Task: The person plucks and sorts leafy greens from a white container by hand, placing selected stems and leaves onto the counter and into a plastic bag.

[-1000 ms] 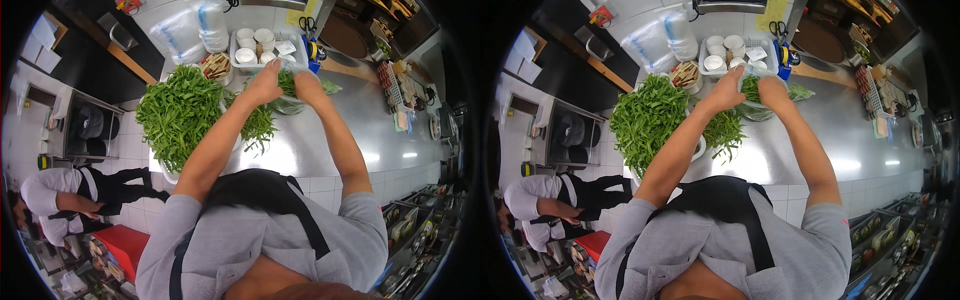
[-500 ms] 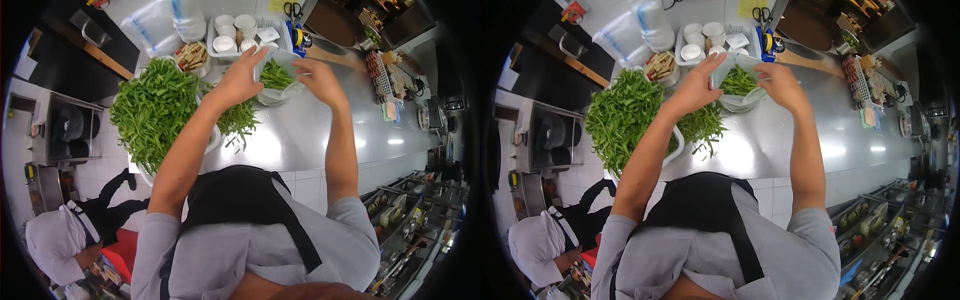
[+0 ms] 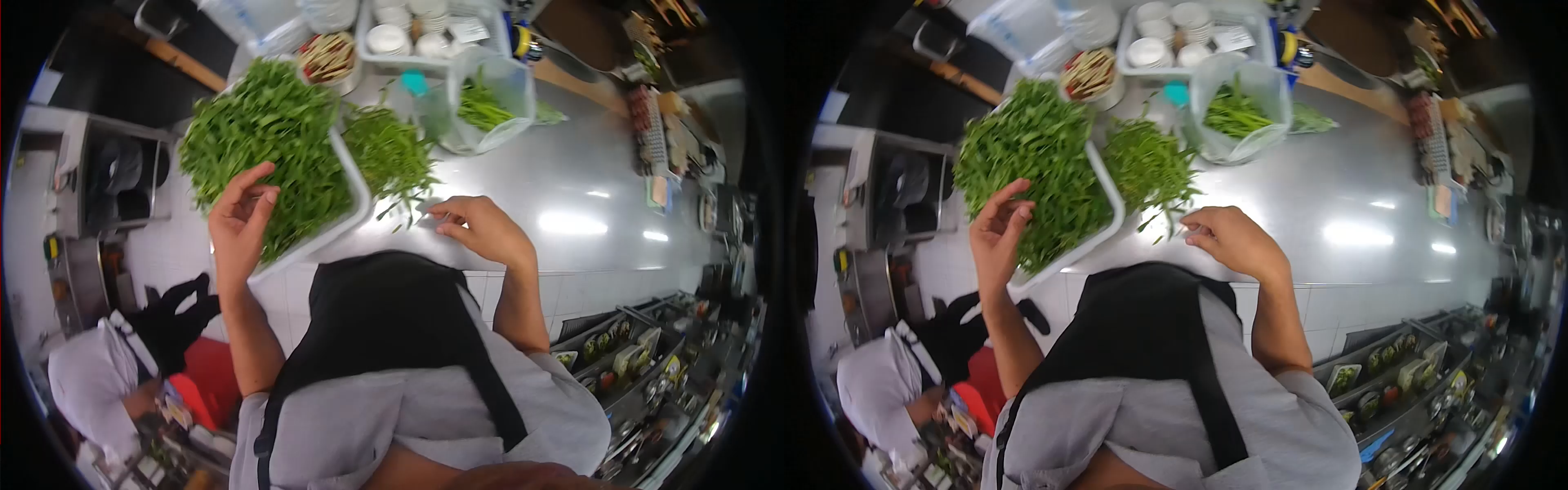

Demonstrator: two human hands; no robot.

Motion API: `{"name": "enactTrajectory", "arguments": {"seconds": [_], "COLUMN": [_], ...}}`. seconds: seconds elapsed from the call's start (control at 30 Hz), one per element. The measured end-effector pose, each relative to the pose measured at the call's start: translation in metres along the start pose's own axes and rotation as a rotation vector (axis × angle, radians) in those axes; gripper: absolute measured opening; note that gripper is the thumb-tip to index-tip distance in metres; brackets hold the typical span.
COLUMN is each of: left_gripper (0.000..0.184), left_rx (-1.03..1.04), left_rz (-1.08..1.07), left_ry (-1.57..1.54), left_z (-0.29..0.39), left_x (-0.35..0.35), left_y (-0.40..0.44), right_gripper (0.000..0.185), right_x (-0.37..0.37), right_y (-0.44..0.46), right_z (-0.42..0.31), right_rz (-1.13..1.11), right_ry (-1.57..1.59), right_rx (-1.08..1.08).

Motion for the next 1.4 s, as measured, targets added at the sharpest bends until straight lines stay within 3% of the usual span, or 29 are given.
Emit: {"name": "enactTrajectory", "arguments": {"seconds": [0.13,0.23,0.43,0.47,0.57,0.67,0.8,0.93,1.03,1.17,1.2,1.3,1.4], "left_gripper": [0.031,0.021,0.019,0.019,0.02,0.019,0.02,0.024,0.023,0.021,0.021,0.021,0.022], "left_rx": [-0.044,-0.06,-0.057,-0.065,-0.04,-0.107,-0.032,-0.015,-0.048,-0.111,-0.099,-0.135,-0.125], "left_rz": [0.248,0.429,0.536,0.52,0.409,0.242,-0.028,-0.006,0.042,0.069,0.084,0.089,0.083], "left_ry": [0.134,-0.014,-0.062,-0.112,-0.14,-0.114,0.023,0.165,0.158,0.083,0.081,-0.004,0.11], "left_z": [-0.019,-0.052,-0.079,-0.077,-0.072,-0.065,-0.049,-0.056,-0.061,-0.067,-0.067,-0.074,-0.072], "left_x": [-0.05,-0.067,-0.064,-0.061,-0.042,-0.018,0.018,0.015,0.009,0.01,0.009,0.007,0.002], "left_y": [-0.055,-0.089,-0.118,-0.119,-0.112,-0.101,-0.068,-0.054,-0.05,-0.049,-0.048,-0.047,-0.048], "right_gripper": [0.027,0.023,0.016,0.014,0.015,0.015,0.011,0.007,0.009,0.015,0.014,0.012,0.012], "right_x": [0.003,0.0,0.039,0.045,0.053,0.058,0.073,0.032,0.009,0.025,0.036,0.063,0.06], "right_y": [0.023,0.044,0.103,0.108,0.112,0.121,0.137,0.127,0.129,0.129,0.127,0.128,0.139], "right_z": [-0.044,-0.073,-0.12,-0.123,-0.128,-0.126,-0.12,-0.105,-0.075,-0.097,-0.106,-0.126,-0.116], "right_rz": [0.042,0.103,0.171,0.141,0.217,0.416,0.452,0.553,0.484,0.343,0.286,0.471,0.484], "right_ry": [0.078,0.043,-0.119,-0.174,-0.396,-0.493,-0.527,0.021,0.461,0.061,0.005,-0.414,-0.284], "right_rx": [-0.132,-0.168,-0.285,-0.219,-0.287,-0.302,-0.356,-0.374,-0.224,-0.426,-0.365,-0.45,-0.403]}}
Point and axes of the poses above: each hand's wrist, its own y-axis towards the middle knuckle, its own x-axis out of the palm, z = x × y, the point moved 9 cm from there along y, towards the middle knuckle, and after that the axes turned 8 degrees about -y, right-handed, at the moved point
